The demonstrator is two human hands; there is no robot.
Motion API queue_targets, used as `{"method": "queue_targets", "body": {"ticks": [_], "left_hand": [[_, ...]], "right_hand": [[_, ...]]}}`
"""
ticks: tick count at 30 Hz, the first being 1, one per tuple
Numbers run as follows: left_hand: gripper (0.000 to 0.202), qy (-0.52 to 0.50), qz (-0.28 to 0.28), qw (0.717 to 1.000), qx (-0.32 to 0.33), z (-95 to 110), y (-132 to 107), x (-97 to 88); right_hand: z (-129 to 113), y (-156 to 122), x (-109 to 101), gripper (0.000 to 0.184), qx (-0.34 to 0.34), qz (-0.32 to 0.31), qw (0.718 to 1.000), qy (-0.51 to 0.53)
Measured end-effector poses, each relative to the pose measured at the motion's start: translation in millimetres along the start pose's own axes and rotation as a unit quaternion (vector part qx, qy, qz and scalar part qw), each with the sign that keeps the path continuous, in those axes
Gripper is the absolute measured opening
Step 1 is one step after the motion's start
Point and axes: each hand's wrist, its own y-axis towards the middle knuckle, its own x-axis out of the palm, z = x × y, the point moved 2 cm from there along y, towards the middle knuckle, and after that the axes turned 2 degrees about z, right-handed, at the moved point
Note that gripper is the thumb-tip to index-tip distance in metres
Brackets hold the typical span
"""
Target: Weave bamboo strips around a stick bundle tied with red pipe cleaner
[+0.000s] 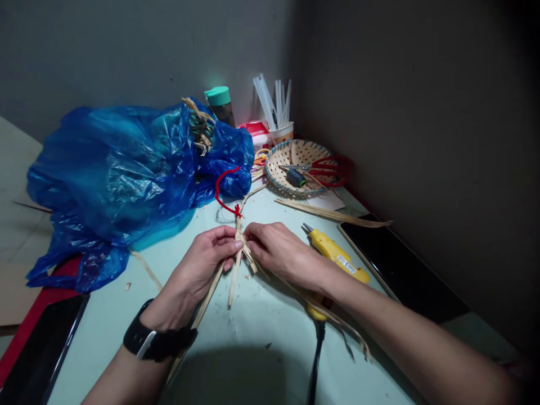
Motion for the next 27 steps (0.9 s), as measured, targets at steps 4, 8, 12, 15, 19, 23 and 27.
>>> {"method": "queue_targets", "body": {"ticks": [4,8,12,15,19,23,27], "left_hand": [[0.022,0.008,0.027,1.0,-0.009,-4.3,0.0,4.8],[0.022,0.004,0.062,0.998,-0.009,-9.9,-0.1,9.2],[0.022,0.012,0.075,0.997,-0.003,-13.2,2.9,8.8],[0.021,0.03,0.076,0.997,0.01,-13.9,3.8,6.2],[0.021,0.023,0.048,0.998,0.026,-12.7,1.5,5.2],[0.021,0.03,0.039,0.998,0.049,-10.2,0.4,6.9],[0.017,0.088,0.05,0.993,0.053,-8.7,-0.5,9.3]], "right_hand": [[1.7,0.1,8.1,0.02,0.016,0.022,0.999,0.043],[2.0,2.4,6.6,0.02,0.029,0.016,0.997,0.066],[1.3,6.8,1.3,0.019,0.063,-0.021,0.994,0.091],[1.8,7.7,-2.1,0.017,0.069,-0.03,0.992,0.104],[4.9,6.2,-1.1,0.02,0.056,-0.046,0.983,0.166],[8.1,6.2,4.1,0.02,0.045,-0.062,0.972,0.224],[11.0,6.8,6.9,0.021,0.021,-0.043,0.983,0.177]]}}
